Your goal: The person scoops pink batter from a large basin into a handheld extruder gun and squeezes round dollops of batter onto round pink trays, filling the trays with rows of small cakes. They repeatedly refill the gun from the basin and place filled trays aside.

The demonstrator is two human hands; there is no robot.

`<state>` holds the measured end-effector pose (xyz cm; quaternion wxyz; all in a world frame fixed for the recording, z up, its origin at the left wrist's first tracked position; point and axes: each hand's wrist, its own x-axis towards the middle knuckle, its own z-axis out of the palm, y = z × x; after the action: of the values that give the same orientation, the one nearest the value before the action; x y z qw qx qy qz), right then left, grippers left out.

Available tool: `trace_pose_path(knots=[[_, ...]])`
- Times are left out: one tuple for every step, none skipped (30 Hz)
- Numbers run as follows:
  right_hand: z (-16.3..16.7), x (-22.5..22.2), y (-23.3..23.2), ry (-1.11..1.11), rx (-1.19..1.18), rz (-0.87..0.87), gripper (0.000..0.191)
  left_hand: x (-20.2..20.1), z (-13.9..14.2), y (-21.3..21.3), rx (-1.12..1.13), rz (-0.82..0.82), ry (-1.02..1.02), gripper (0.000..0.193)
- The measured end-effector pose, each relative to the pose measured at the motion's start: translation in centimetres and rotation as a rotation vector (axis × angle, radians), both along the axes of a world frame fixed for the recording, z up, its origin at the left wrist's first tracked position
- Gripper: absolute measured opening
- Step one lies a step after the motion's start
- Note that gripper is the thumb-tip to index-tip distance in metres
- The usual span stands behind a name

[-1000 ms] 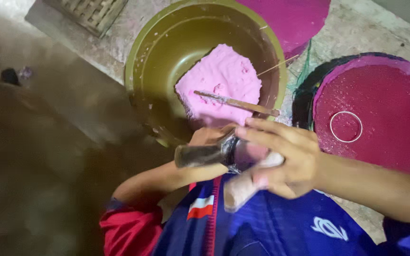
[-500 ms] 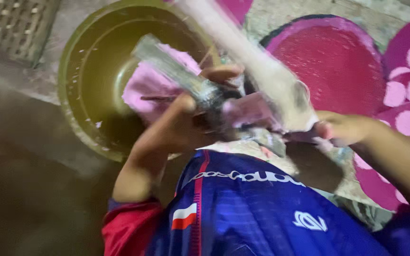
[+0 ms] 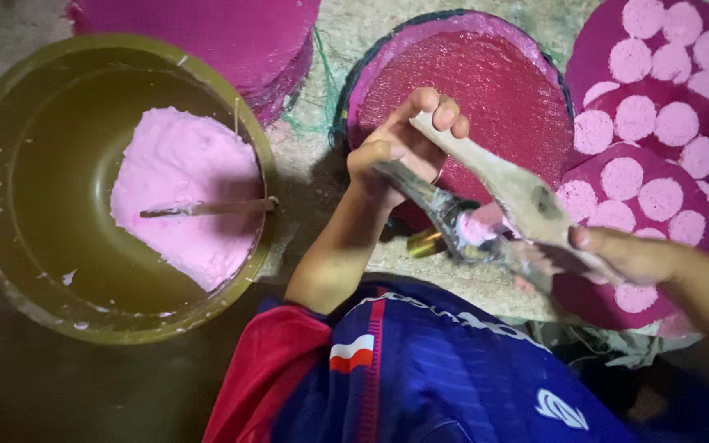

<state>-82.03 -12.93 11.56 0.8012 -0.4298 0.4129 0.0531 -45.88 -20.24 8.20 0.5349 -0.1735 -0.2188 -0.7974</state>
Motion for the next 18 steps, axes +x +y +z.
trace_pose_path(knots=[[0.5,-0.5,-0.8,0.017,-0.020,0.026,0.103,-0.7,-0.3,-1.0,-0.002,0.019,-0.023,0.043],[1.1,-0.8,-1.9,0.047,-0.047,0.054,0.103,-1.1,-0.5,-2.1,-0.026,0.062,-0.053,0.041],[1.8,-0.8,-2.8,0.125,-0.083,0.062,0.104,-1.3,-0.7,-3.2,-0.043,0.088,-0.057,0.040],[2.4,-0.6,-3.8,0.210,-0.126,0.075,0.104,-1.6,-0.7,-4.2,-0.059,0.114,-0.060,0.040],[3.1,-0.2,-4.7,0.276,-0.163,0.092,0.105,-1.7,-0.8,-5.4,-0.066,0.123,-0.036,0.040],[3.5,0.5,-5.5,0.319,-0.180,0.088,0.106,-1.8,-0.9,-6.4,-0.071,0.132,-0.015,0.041],[4.0,1.4,-6.2,0.350,-0.204,0.078,0.107,-1.7,-1.1,-7.1,-0.056,0.113,0.066,0.040],[4.3,2.4,-6.7,0.369,-0.223,0.062,0.106,-1.6,-1.4,-7.8,-0.043,0.095,0.149,0.040],[4.6,3.5,-7.3,0.463,-0.202,0.110,0.101,-1.5,-1.8,-8.3,-0.030,0.077,0.231,0.040],[4.7,4.7,-7.7,0.556,-0.177,0.159,0.098,-1.4,-2.3,-8.9,-0.034,0.097,0.281,0.036],[4.8,5.8,-8.0,0.650,-0.150,0.209,0.096,-1.2,-2.9,-9.3,-0.036,0.115,0.332,0.032],[4.9,6.8,-8.1,0.623,-0.185,0.191,0.098,-0.9,-3.5,-9.5,-0.037,0.134,0.384,0.029],[4.7,8.0,-8.1,0.597,-0.218,0.175,0.100,-0.6,-4.2,-9.6,0.001,0.155,0.377,0.025],[4.5,9.1,-8.0,0.572,-0.251,0.160,0.103,0.1,-4.9,-9.7,0.040,0.176,0.370,0.021],[4.3,10.1,-7.9,0.533,-0.293,0.156,0.101,0.7,-5.5,-9.7,0.077,0.199,0.364,0.018],[4.2,10.9,-7.8,0.495,-0.339,0.152,0.099,1.1,-6.0,-9.8,0.082,0.173,0.397,0.017],[4.1,11.6,-7.8,0.457,-0.388,0.150,0.098,1.4,-6.5,-9.9,0.085,0.149,0.429,0.017],[4.0,12.2,-7.7,0.453,-0.375,0.125,0.094,1.8,-7.0,-10.0,0.086,0.127,0.462,0.017]])
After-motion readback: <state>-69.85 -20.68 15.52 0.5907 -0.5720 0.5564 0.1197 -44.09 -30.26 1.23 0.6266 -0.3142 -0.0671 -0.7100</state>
